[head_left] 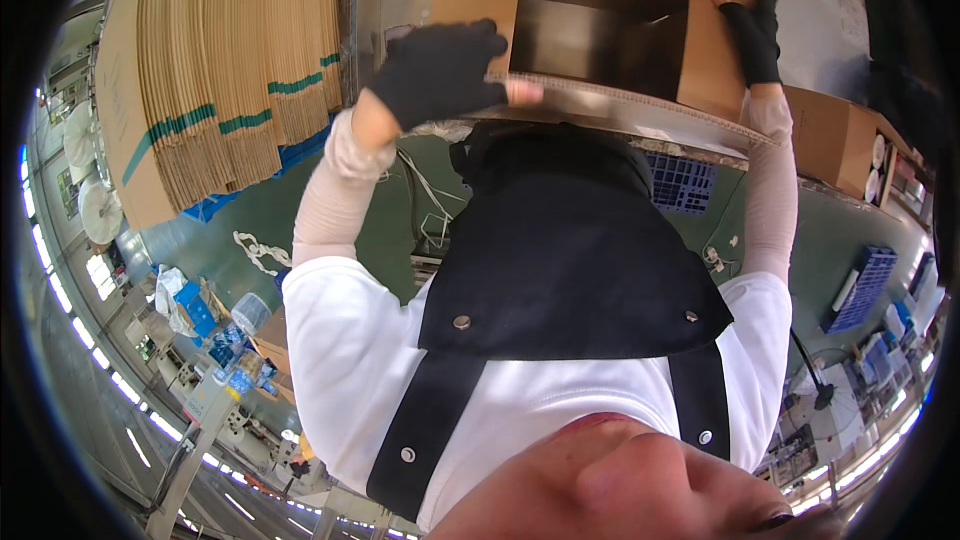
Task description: The person assembles flat cardboard boxes and packs them with cylindrical cans from a nearby table. They arrange the cans in rows inside the box, close the flaps, and place the finished box on a stack.
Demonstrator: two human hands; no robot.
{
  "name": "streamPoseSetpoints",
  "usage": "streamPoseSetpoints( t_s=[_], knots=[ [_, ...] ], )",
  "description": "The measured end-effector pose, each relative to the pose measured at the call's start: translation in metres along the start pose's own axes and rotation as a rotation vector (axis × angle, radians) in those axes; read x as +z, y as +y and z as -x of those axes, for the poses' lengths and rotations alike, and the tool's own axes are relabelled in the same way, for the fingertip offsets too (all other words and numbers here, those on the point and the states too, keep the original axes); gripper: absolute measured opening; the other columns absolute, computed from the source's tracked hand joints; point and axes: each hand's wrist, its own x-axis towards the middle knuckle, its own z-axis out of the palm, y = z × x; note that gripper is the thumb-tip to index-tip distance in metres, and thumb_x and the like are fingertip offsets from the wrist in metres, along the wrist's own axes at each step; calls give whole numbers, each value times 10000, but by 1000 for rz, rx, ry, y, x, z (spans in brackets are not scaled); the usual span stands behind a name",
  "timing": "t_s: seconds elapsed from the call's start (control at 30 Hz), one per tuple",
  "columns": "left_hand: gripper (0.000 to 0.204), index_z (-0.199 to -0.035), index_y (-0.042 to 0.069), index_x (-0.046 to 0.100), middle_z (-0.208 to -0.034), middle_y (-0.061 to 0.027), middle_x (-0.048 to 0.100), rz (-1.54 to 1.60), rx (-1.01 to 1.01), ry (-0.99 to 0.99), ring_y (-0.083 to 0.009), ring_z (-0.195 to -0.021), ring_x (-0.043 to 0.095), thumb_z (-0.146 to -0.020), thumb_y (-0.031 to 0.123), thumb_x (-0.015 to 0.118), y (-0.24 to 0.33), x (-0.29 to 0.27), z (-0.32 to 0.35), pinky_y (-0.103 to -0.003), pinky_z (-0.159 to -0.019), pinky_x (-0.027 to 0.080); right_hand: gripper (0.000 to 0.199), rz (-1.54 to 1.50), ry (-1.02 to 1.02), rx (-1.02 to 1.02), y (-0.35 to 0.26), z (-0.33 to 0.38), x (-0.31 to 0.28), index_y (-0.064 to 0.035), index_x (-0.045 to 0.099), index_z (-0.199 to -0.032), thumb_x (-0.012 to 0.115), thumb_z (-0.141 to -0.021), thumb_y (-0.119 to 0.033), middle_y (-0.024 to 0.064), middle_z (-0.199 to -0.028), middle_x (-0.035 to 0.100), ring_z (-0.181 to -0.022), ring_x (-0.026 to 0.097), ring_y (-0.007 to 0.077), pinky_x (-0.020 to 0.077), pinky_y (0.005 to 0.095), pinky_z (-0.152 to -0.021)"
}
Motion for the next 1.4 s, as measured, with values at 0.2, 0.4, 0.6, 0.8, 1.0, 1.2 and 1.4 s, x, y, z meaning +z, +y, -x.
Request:
streamPoseSetpoints(
  t_s=[0.2, 0.4, 0.6, 0.8, 1.0, 1.2, 1.4],
  knots=[
    [670, -1072, 48, 583, -895, -142, 609, -211, 115, 593, -318, -936, 573, -663, 570, 677, -66, 43, -83, -403, -763, 442, 473, -95, -227, -76, 19, -26, -34, 41, 571, -1104, 656, -803, -313, 123, -1019, 631, -934, 579, 195, 426, 293, -857],
    [745, -1199, 24, 481, -1058, -127, 573, 219, -201, 1104, -263, -988, 561, -656, 446, 768, -100, 80, -97, -388, -892, 424, 413, -267, -52, -104, 24, 34, -67, 40, 596, -1101, 404, -952, -294, 128, -1025, 637, -905, 584, 172, 407, 270, -878],
    [742, -1365, 29, 276, -1277, -137, 486, 1515, 116, 793, -201, -1151, 489, -866, 525, 512, -129, 89, -44, -337, -985, 386, 514, -16, -230, -214, 23, 99, -28, -51, 320, -1394, 489, -917, -142, 121, -1471, 251, -1350, 235, 197, 176, 338, -1082],
    [648, -1383, 114, 333, -1382, -233, 343, 359, -152, 772, -347, -1247, 405, -840, 348, 599, -41, 118, -20, -385, -981, 365, 633, -293, -105, 140, 62, 101, -33, -44, 171, -1435, 474, -931, -281, 151, -1471, 221, -1323, 255, 213, 204, 314, -1067],
    [474, -1349, 72, 390, -1364, -153, 417, 528, -219, 774, -281, -1266, 397, -939, 305, 432, -94, 113, -2, -342, -1043, 305, 786, -730, -457, 30, -10, 112, -44, -26, 155, -1433, 344, -889, -561, 174, -1461, 234, -1341, 246, 256, 190, 374, -1082],
    [413, -1217, 78, 558, -1171, -103, 600, 370, -728, 511, -190, -1112, 542, -930, 354, 448, -303, 124, 62, -315, -928, 422, 608, -248, -523, 517, 111, 138, 85, -76, 378, -1354, 499, -898, -459, 56, -1101, 514, -1007, 475, 137, 369, 256, -885],
    [364, -1108, 43, 561, -1047, -152, 618, 1167, -345, 1027, -224, -1027, 557, -871, 318, 531, -227, 178, 39, -329, -874, 419, 390, -696, -310, 523, 166, 152, 47, -19, 462, -1256, 449, -909, -195, 116, -1105, 561, -1005, 531, 216, 420, 334, -886]
  ],
)
